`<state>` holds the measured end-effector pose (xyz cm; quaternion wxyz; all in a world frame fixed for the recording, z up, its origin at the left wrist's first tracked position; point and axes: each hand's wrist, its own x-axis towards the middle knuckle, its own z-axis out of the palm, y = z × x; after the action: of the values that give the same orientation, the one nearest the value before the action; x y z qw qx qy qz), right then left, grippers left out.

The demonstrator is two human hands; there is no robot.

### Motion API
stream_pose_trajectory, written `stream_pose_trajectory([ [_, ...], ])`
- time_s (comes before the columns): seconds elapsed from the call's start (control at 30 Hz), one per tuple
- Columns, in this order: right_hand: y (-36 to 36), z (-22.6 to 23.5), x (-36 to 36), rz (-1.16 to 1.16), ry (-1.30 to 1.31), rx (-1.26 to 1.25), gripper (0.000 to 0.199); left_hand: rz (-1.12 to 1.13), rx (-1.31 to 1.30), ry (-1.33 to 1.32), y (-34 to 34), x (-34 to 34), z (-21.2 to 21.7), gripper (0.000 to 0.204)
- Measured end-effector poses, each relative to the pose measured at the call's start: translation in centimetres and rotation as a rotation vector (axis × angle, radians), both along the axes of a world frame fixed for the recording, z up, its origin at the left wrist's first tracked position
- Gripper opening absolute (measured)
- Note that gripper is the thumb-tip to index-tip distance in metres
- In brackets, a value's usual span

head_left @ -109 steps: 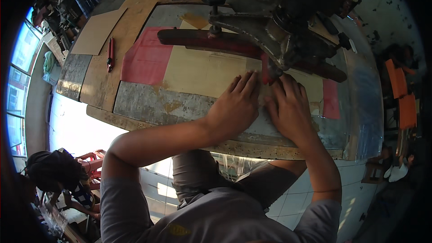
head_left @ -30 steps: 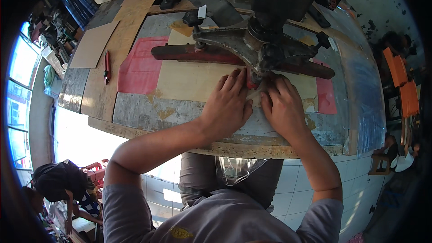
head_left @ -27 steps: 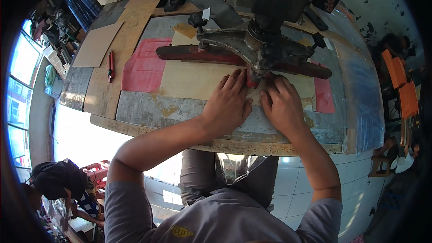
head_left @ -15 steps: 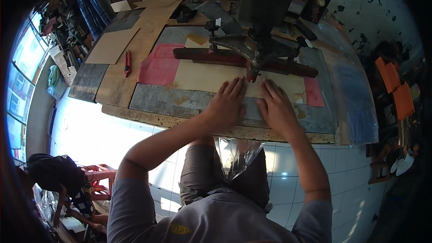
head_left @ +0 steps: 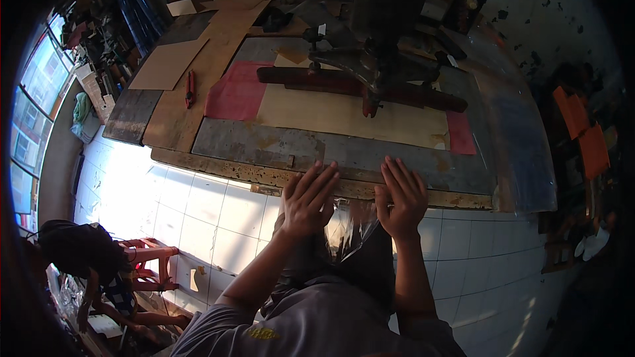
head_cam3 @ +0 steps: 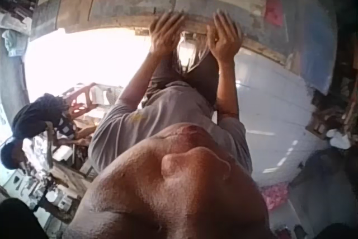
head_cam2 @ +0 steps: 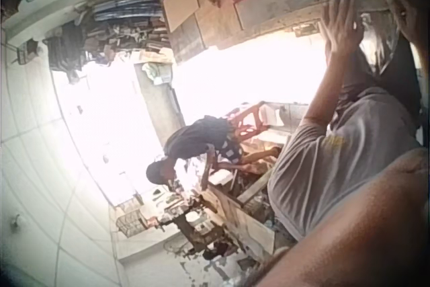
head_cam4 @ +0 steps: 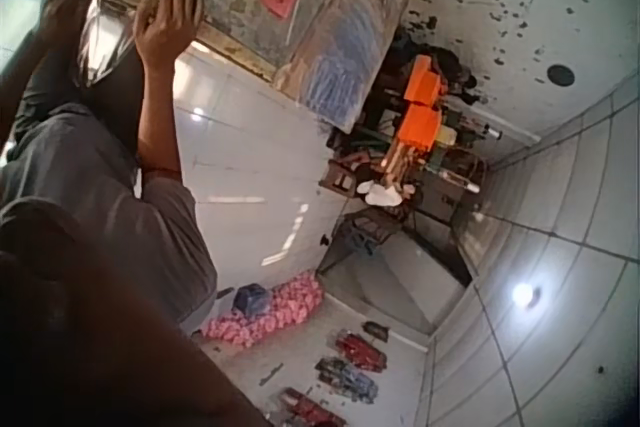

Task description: The person unfolds and aligns transparent plastic sheets by hand, places them on a workbench under a heat press machine, and seals their edges.

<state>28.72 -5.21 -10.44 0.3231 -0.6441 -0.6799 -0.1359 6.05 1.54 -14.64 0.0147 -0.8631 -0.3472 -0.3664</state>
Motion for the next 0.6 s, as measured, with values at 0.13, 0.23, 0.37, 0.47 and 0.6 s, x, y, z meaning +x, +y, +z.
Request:
stream_pose_trajectory([
  [0.13,0.2,-0.5,0.0,-0.005,-0.001,0.056,0.04,0.092,0.154,-0.075,0.3,0.3,-3.0,0.047],
  [0.23,0.3,-0.7,0.1,0.004,0.016,0.063,0.04,0.088,0.215,-0.076,0.8,0.4,-3.5,0.048],
  [0.37,0.3,-0.6,0.1,0.004,0.018,0.068,0.04,0.084,0.215,-0.06,0.8,0.3,-3.7,0.048],
  [0.47,0.3,-0.6,0.2,0.003,0.018,0.072,0.039,0.086,0.192,-0.074,0.7,0.6,-3.8,0.049],
  [0.6,0.4,-0.5,0.1,0.001,0.02,0.072,0.039,0.093,0.195,-0.097,0.7,0.7,-3.8,0.052],
])
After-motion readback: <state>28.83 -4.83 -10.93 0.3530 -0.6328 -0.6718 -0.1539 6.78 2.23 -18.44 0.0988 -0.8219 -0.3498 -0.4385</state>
